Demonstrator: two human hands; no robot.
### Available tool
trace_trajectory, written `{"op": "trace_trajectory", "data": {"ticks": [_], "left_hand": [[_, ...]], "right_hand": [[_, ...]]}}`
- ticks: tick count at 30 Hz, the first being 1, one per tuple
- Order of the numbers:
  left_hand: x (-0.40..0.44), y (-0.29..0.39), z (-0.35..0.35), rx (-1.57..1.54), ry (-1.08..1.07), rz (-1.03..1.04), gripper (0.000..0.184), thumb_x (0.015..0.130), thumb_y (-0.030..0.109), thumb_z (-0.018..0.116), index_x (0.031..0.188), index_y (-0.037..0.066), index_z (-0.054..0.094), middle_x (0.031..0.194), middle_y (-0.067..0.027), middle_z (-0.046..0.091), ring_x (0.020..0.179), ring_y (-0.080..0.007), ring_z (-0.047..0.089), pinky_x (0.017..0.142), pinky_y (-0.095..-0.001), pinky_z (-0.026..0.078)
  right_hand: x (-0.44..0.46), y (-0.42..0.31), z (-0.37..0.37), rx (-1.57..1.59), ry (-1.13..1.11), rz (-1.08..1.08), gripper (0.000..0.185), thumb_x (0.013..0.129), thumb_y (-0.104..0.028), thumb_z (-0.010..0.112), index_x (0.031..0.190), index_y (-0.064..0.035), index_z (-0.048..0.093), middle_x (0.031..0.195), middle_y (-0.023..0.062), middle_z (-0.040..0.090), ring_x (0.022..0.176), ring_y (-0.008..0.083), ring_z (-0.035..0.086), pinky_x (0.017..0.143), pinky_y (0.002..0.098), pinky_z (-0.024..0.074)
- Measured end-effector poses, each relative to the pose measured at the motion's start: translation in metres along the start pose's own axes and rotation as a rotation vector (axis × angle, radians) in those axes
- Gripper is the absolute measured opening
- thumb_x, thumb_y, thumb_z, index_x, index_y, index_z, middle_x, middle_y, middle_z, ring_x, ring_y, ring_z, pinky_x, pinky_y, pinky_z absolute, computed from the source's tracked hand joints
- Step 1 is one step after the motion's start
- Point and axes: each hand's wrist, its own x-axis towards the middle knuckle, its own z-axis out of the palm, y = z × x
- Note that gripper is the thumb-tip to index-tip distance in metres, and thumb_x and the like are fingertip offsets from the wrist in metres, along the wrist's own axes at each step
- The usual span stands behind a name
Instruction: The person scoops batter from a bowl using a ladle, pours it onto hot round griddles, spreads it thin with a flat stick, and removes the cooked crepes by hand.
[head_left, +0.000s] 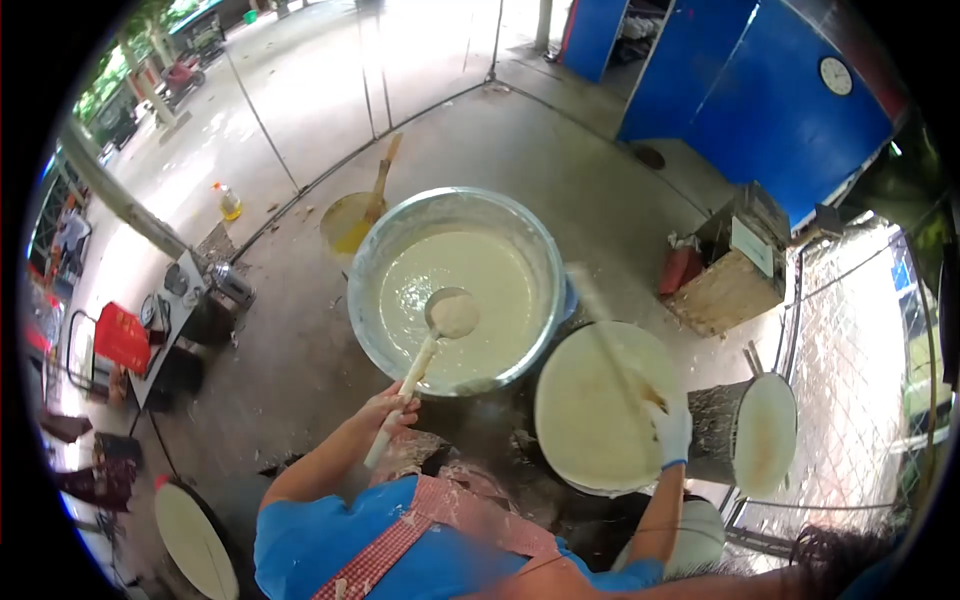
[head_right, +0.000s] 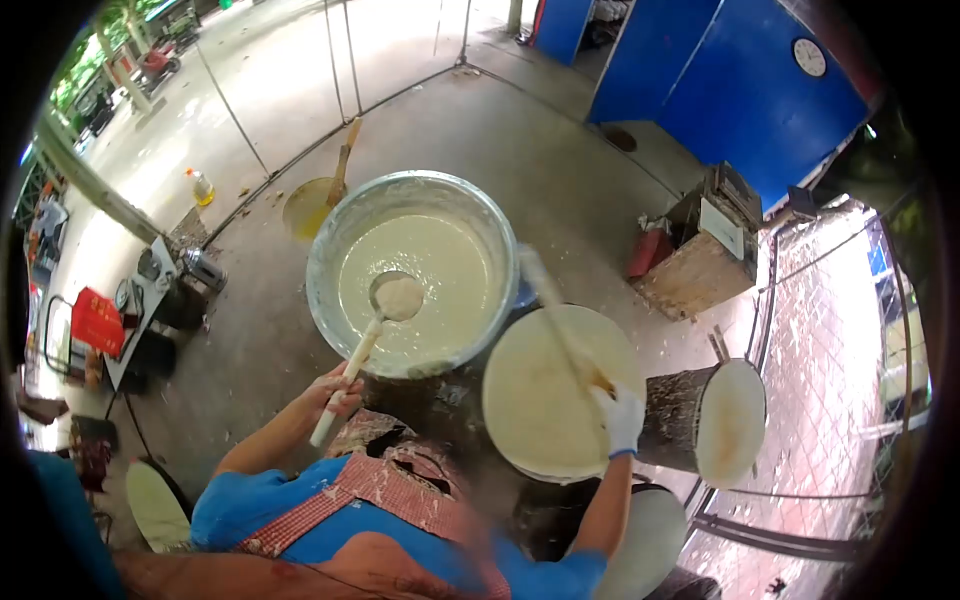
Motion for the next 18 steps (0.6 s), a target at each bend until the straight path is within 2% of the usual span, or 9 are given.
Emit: {"op": "trace_trajectory", "data": {"ticks": [2,4,6,8,11,13,15,18], "left_hand": [[0.030,0.048,-0.026,0.097,0.055,-0.051,0.017,0.089,0.014,0.054,0.100,0.021,0.043,0.062,0.0002,0.037,0.042,-0.0040,0.030,0.031,-0.0161,0.026],[0.063,0.084,-0.054,0.100,0.105,-0.187,0.017,0.089,0.014,0.054,0.100,0.022,0.043,0.062,0.0005,0.036,0.042,-0.0038,0.030,0.031,-0.0160,0.026],[0.092,0.115,-0.077,0.105,0.134,-0.294,0.017,0.089,0.014,0.054,0.100,0.022,0.044,0.062,0.0009,0.036,0.042,-0.0036,0.030,0.031,-0.0160,0.026],[0.112,0.131,-0.098,0.084,0.154,-0.371,0.017,0.089,0.015,0.054,0.100,0.022,0.044,0.061,0.0012,0.036,0.042,-0.0034,0.030,0.030,-0.0159,0.025],[0.130,0.130,-0.121,0.037,0.184,-0.472,0.016,0.090,0.015,0.054,0.100,0.023,0.044,0.061,0.0017,0.035,0.042,-0.0032,0.029,0.030,-0.0158,0.025],[0.133,0.126,-0.123,0.019,0.193,-0.507,0.016,0.090,0.015,0.054,0.100,0.023,0.045,0.060,0.0021,0.034,0.042,-0.0030,0.029,0.030,-0.0157,0.025],[0.125,0.127,-0.113,-0.001,0.212,-0.526,0.016,0.090,0.015,0.054,0.101,0.024,0.045,0.060,0.0024,0.034,0.042,-0.0028,0.029,0.030,-0.0156,0.025],[0.091,0.148,-0.068,-0.035,0.232,-0.487,0.016,0.090,0.015,0.053,0.101,0.024,0.046,0.060,0.0029,0.033,0.042,-0.0025,0.029,0.030,-0.0155,0.024]], "right_hand": [[-0.002,-0.086,0.050,-0.099,-0.184,-0.297,0.034,0.075,-0.035,0.059,0.091,-0.0056,0.067,0.079,0.0179,0.065,0.075,0.0322,0.063,0.068,0.0398,0.0477],[0.003,-0.129,0.138,-0.488,-0.201,-0.386,0.034,0.073,-0.036,0.058,0.087,-0.0055,0.067,0.078,0.0201,0.064,0.071,0.0318,0.064,0.064,0.0422,0.0484],[-0.003,-0.168,0.215,-0.859,-0.437,-0.385,0.033,0.076,-0.038,0.056,0.081,-0.0074,0.065,0.081,0.0179,0.064,0.080,0.0333,0.063,0.069,0.0432,0.0478],[-0.021,-0.232,0.186,-0.724,-0.508,-0.347,0.036,0.076,-0.042,0.057,0.083,-0.0083,0.065,0.080,0.0173,0.064,0.078,0.0329,0.063,0.068,0.0443,0.0475],[-0.046,-0.185,0.208,-0.514,-0.303,-0.194,0.044,0.074,-0.049,0.059,0.082,-0.0065,0.064,0.081,0.0182,0.064,0.078,0.0359,0.062,0.069,0.0461,0.0474],[-0.074,-0.159,0.244,-0.589,-0.392,-0.116,0.051,0.073,-0.054,0.058,0.080,-0.0040,0.063,0.080,0.0213,0.063,0.079,0.0378,0.061,0.069,0.0458,0.0473],[-0.111,-0.152,0.260,-0.461,-0.335,-0.117,0.051,0.076,-0.053,0.058,0.083,-0.0025,0.063,0.081,0.0219,0.063,0.079,0.0387,0.061,0.070,0.0462,0.0467],[-0.167,-0.172,0.240,-0.260,-0.209,-0.039,0.046,0.078,-0.048,0.059,0.092,-0.0039,0.063,0.080,0.0217,0.063,0.080,0.0373,0.061,0.072,0.0455,0.0471]]}}
